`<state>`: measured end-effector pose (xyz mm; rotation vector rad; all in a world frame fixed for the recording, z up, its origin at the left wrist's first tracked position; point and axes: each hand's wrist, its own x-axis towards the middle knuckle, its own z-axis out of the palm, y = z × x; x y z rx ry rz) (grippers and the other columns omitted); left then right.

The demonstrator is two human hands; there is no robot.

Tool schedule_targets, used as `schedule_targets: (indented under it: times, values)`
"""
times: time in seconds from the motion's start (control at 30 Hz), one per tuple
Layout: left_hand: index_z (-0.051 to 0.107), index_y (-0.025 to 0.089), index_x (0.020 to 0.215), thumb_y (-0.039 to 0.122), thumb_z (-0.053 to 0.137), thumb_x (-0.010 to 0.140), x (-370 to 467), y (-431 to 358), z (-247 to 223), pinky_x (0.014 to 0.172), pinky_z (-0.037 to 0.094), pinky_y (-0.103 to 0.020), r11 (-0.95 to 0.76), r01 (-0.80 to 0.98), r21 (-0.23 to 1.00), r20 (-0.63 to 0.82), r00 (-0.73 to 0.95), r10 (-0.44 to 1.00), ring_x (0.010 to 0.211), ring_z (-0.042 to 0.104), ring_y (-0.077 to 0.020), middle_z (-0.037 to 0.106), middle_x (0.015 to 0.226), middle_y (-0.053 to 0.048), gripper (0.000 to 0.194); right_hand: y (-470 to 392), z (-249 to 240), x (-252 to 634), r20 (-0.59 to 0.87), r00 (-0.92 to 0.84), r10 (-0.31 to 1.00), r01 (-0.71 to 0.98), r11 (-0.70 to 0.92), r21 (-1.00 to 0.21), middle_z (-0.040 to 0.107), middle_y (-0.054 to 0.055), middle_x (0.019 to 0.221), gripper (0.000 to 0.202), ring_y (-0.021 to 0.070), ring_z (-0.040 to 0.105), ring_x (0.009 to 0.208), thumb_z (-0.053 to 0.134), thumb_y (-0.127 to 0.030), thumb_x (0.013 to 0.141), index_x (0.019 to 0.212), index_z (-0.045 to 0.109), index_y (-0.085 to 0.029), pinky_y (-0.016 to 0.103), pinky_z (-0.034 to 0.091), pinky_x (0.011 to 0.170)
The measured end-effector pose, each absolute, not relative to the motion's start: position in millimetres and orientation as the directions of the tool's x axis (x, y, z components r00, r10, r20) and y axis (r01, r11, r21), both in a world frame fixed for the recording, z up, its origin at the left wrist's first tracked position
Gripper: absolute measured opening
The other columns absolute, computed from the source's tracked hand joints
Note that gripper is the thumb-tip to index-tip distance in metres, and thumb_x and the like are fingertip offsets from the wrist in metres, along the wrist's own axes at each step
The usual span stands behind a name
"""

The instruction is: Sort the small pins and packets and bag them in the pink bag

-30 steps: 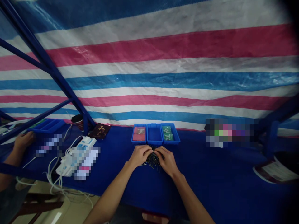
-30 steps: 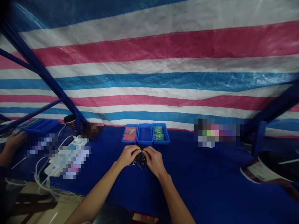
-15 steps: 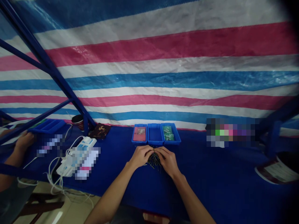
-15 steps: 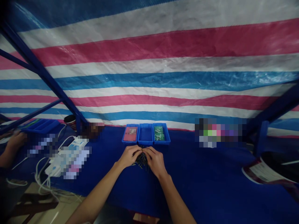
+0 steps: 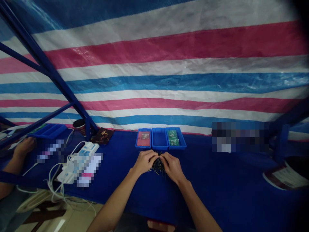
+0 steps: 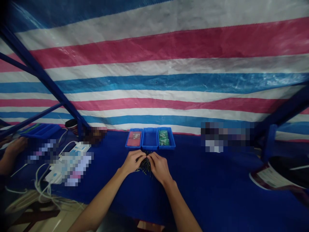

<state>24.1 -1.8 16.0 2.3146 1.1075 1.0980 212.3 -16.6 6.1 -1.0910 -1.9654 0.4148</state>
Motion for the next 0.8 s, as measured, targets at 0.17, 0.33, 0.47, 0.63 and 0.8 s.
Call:
schedule_targets:
  times: [0.17, 0.33, 0.47, 0.63, 0.8]
  values:
    - [0.071, 0.016, 0.092, 0.027, 0.049, 0.099, 23.6, -2.3, 17.9, 0.068, 0.046, -0.026, -0.626, 0.516, 0.585, 0.488, 0.392, 0.78, 0.067, 0.058, -0.0142, 0.066, 0.076, -0.005, 0.026, -16.2, 7.6, 212.5, 0.515, -0.287, 0.808, 0.511, 0.584, -0.631, 0.069, 0.004, 0.091, 0.021, 0.0182, 0.068, 0.078, 0.046, -0.028, 0.101, 0.106, 0.066, -0.024, 0.026, 0.05, 0.072]
    - [0.071, 0.016, 0.091, 0.028, 0.05, 0.099, 23.7, -2.2, 17.7, 0.066, 0.046, -0.026, -0.626, 0.519, 0.582, 0.485, 0.397, 0.779, 0.065, 0.057, -0.0137, 0.065, 0.074, -0.005, 0.025, -15.1, 6.7, 212.9, 0.508, -0.303, 0.806, 0.508, 0.588, -0.629, 0.069, 0.005, 0.091, 0.025, 0.0177, 0.067, 0.078, 0.043, -0.028, 0.102, 0.105, 0.067, -0.024, 0.027, 0.05, 0.073]
    - [0.072, 0.016, 0.091, 0.027, 0.051, 0.099, 24.7, -1.4, 15.1, 0.07, 0.048, -0.026, -0.631, 0.482, 0.608, 0.501, 0.384, 0.776, 0.072, 0.062, -0.0148, 0.069, 0.081, -0.007, 0.025, -15.7, 5.8, 212.6, 0.5, -0.311, 0.808, 0.544, 0.583, -0.604, 0.067, 0.004, 0.083, 0.027, 0.0163, 0.064, 0.07, 0.04, -0.029, 0.103, 0.097, 0.066, -0.022, 0.026, 0.045, 0.066]
    - [0.072, 0.016, 0.091, 0.025, 0.051, 0.099, 26.4, -1.0, 12.3, 0.072, 0.049, -0.026, -0.642, 0.45, 0.621, 0.518, 0.379, 0.767, 0.074, 0.063, -0.0147, 0.07, 0.082, -0.006, 0.024, -15.5, 0.9, 210.8, 0.45, -0.319, 0.834, 0.585, 0.546, -0.6, 0.059, 0.001, 0.069, 0.035, 0.0142, 0.056, 0.059, 0.036, -0.032, 0.105, 0.076, 0.054, -0.021, 0.025, 0.036, 0.058]
    - [0.069, 0.015, 0.09, 0.024, 0.052, 0.098, 25.2, -2.1, 14.3, 0.069, 0.046, -0.025, -0.65, 0.474, 0.595, 0.514, 0.397, 0.76, 0.069, 0.059, -0.0136, 0.066, 0.078, -0.005, 0.022, -14.3, -3.5, 212.0, 0.43, -0.3, 0.851, 0.587, 0.52, -0.621, 0.058, 0.0, 0.066, 0.038, 0.0141, 0.056, 0.058, 0.036, -0.035, 0.105, 0.074, 0.052, -0.021, 0.025, 0.035, 0.058]
